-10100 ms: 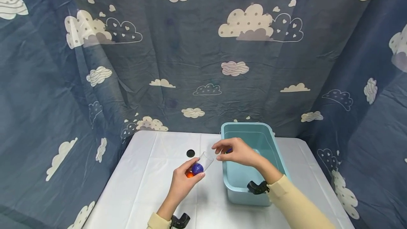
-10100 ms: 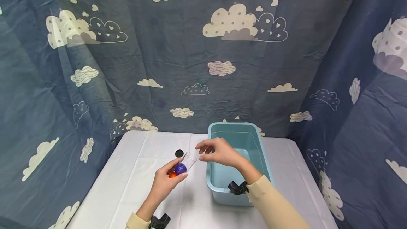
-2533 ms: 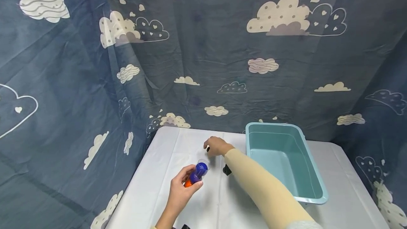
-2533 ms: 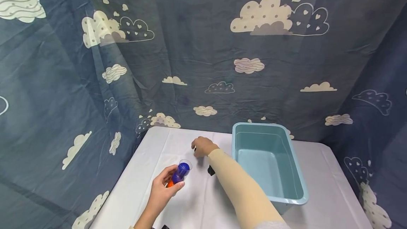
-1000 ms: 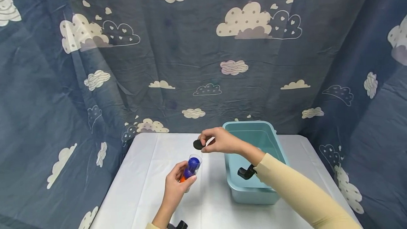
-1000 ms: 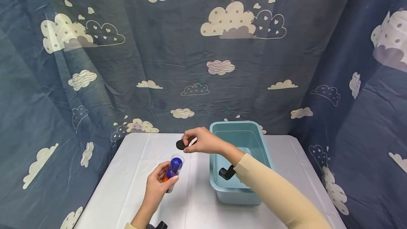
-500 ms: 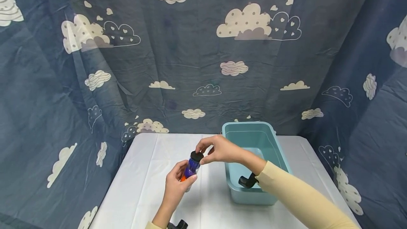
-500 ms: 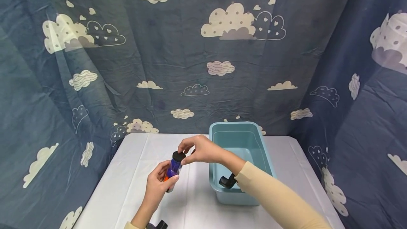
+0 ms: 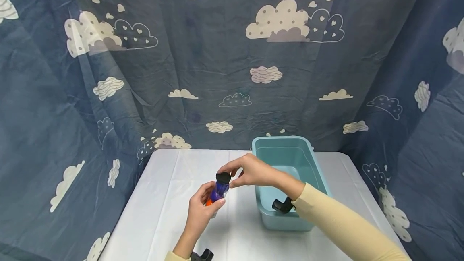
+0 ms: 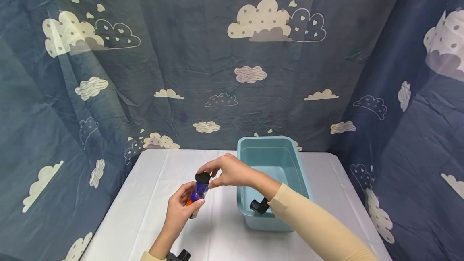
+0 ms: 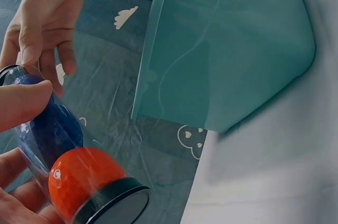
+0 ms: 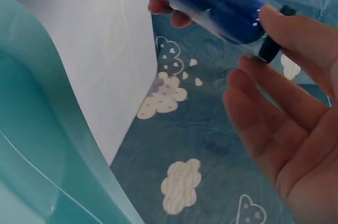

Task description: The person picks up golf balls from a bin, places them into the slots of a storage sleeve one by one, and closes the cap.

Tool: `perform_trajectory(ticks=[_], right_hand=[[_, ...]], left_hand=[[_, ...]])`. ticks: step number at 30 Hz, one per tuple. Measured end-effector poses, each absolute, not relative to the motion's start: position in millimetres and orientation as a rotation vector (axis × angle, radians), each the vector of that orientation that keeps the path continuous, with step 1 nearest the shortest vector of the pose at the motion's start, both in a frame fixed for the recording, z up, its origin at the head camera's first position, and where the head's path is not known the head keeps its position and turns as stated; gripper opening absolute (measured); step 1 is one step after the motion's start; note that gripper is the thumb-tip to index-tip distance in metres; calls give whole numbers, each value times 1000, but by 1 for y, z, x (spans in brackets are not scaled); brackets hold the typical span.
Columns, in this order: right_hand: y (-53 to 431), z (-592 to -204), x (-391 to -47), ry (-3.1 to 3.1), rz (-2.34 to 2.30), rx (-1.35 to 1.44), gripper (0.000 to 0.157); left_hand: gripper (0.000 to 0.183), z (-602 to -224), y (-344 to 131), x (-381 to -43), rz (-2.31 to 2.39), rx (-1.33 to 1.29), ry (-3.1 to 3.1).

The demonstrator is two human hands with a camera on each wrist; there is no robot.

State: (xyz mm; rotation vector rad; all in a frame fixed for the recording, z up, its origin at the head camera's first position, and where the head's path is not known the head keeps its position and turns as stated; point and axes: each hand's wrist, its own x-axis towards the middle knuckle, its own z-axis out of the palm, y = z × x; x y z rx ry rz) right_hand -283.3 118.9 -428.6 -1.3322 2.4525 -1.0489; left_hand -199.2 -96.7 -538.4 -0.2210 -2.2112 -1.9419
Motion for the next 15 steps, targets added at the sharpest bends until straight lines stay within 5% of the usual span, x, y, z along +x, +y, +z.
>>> perform_trajectory(ticks=[15], right_hand=[[123, -437, -273, 2557, -1152, -1286, 29]], left_hand=[[48, -512, -83, -187, -1958, -279, -2216]])
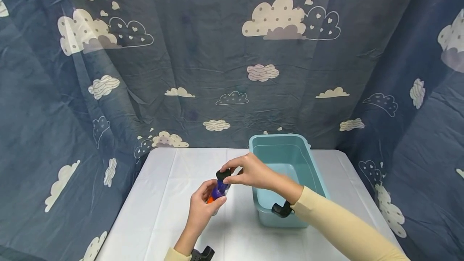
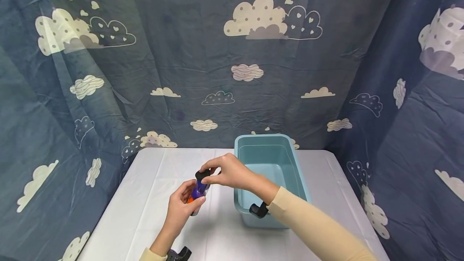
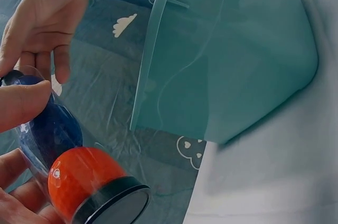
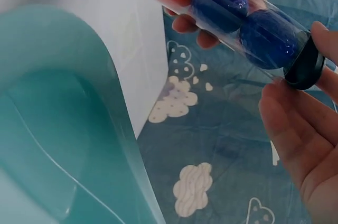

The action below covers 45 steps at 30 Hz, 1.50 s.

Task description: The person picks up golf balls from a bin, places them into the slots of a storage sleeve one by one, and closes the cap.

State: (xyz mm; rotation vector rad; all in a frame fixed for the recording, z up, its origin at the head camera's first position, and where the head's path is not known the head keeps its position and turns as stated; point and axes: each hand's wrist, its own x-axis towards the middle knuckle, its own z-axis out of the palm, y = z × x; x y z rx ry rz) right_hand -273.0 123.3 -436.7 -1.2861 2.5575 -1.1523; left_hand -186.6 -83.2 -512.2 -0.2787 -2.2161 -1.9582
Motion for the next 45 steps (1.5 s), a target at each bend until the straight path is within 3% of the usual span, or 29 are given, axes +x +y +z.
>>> perform_trajectory(ticks=[4, 10, 14, 20, 34, 45], right_hand=[[123, -438, -269, 2544, -1244, -1230, 23], [125, -441, -265, 2493, -1352, -1145, 17], [127, -443, -266, 2470, -1334, -1143, 24], [130, -435, -268, 2482, -1155, -1176, 50], [129, -426, -270, 2423, -974, -1255, 39], [126, -419, -266, 2459, -866, -1273, 45]], left_hand=[[48, -509, -83, -185, -1966, -280, -2218], [50, -534, -88, -196, -1963, -298, -2185], [50, -538, -89, -198, -1968, -292, -2170], [49, -538, -89, -196, -1973, -291, -2185], [55, -544, -89, -195, -1918, -342, -2247], [64, -546, -84, -192, -1885, -382, -2297]])
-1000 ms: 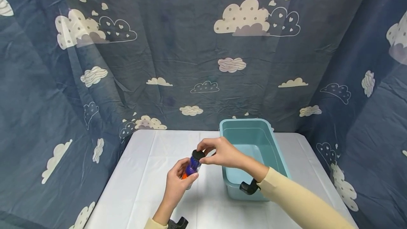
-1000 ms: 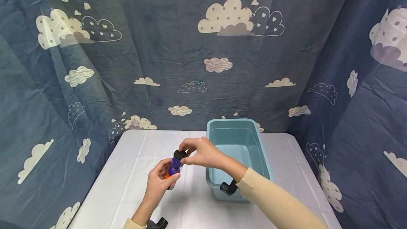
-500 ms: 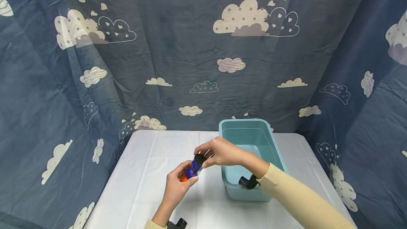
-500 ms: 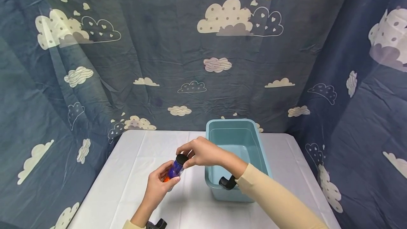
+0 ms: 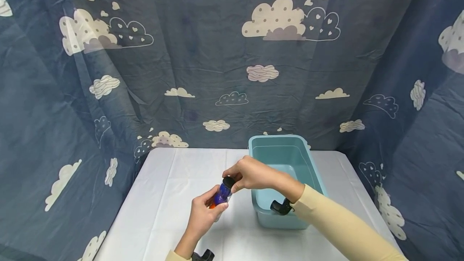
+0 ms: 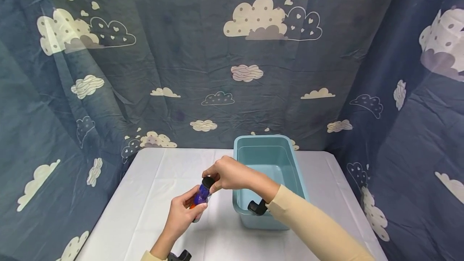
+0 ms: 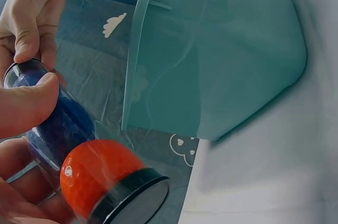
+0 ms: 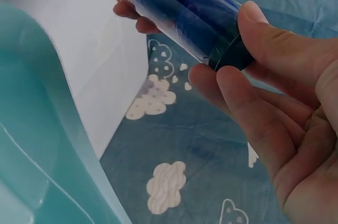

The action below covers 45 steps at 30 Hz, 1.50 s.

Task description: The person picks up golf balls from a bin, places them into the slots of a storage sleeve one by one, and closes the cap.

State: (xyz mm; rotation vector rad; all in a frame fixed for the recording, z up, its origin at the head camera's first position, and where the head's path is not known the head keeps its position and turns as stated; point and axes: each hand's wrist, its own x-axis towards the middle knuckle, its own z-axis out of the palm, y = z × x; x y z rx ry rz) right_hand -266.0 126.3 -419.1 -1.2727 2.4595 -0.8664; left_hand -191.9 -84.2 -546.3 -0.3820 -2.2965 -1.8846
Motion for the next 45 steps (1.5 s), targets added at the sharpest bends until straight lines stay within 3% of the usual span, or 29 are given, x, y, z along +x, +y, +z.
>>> perform_trajectory(ticks=[10, 23, 30, 37, 45], right_hand=[[127, -422, -265, 2504, -726, -1350, 45], [137, -431, -264, 2487, -897, -1320, 45], [137, -427, -262, 2543, -894, -1332, 49], [151, -406, -254, 2665, -775, -1255, 67], [193, -395, -249, 2821, -721, -1116, 62]], left_hand=[[60, -545, -86, -191, -1827, -479, -2326], [54, -546, -81, -195, -1826, -513, -2315], [52, -513, -76, -184, -1827, -472, -2287], [55, -533, -86, -206, -1833, -407, -2217], [56, -549, -114, -240, -1734, -283, -2218]])
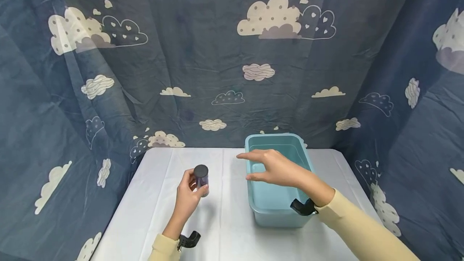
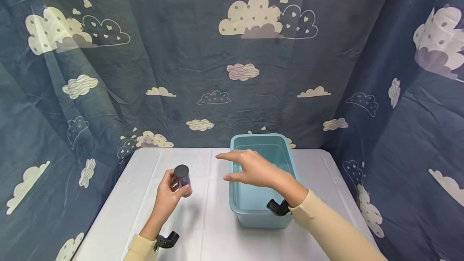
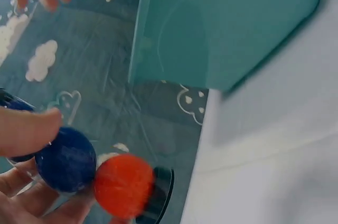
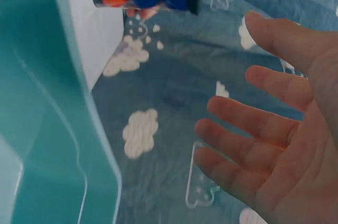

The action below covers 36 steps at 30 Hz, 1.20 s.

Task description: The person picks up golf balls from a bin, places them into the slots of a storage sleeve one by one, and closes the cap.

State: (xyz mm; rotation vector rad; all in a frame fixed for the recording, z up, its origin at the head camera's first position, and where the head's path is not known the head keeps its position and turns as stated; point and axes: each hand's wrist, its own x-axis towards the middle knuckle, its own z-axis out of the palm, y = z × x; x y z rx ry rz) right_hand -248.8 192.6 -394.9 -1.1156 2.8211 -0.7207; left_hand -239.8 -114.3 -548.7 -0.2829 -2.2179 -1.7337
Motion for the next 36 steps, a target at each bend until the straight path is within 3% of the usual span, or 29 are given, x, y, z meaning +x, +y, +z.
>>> perform_trajectory(ticks=[15, 28, 36], right_hand=[[238, -440, -241, 2956, -737, -960, 61], [245, -464, -227, 2998, -722, -840, 66], [247, -468, -224, 3026, -745, -819, 67]], left_hand=[[55, -590, -129, -283, -1755, -67, -2311], [55, -636, -145, -286, -1642, 22, -2426], [58, -638, -143, -288, -1649, 6, -2468]])
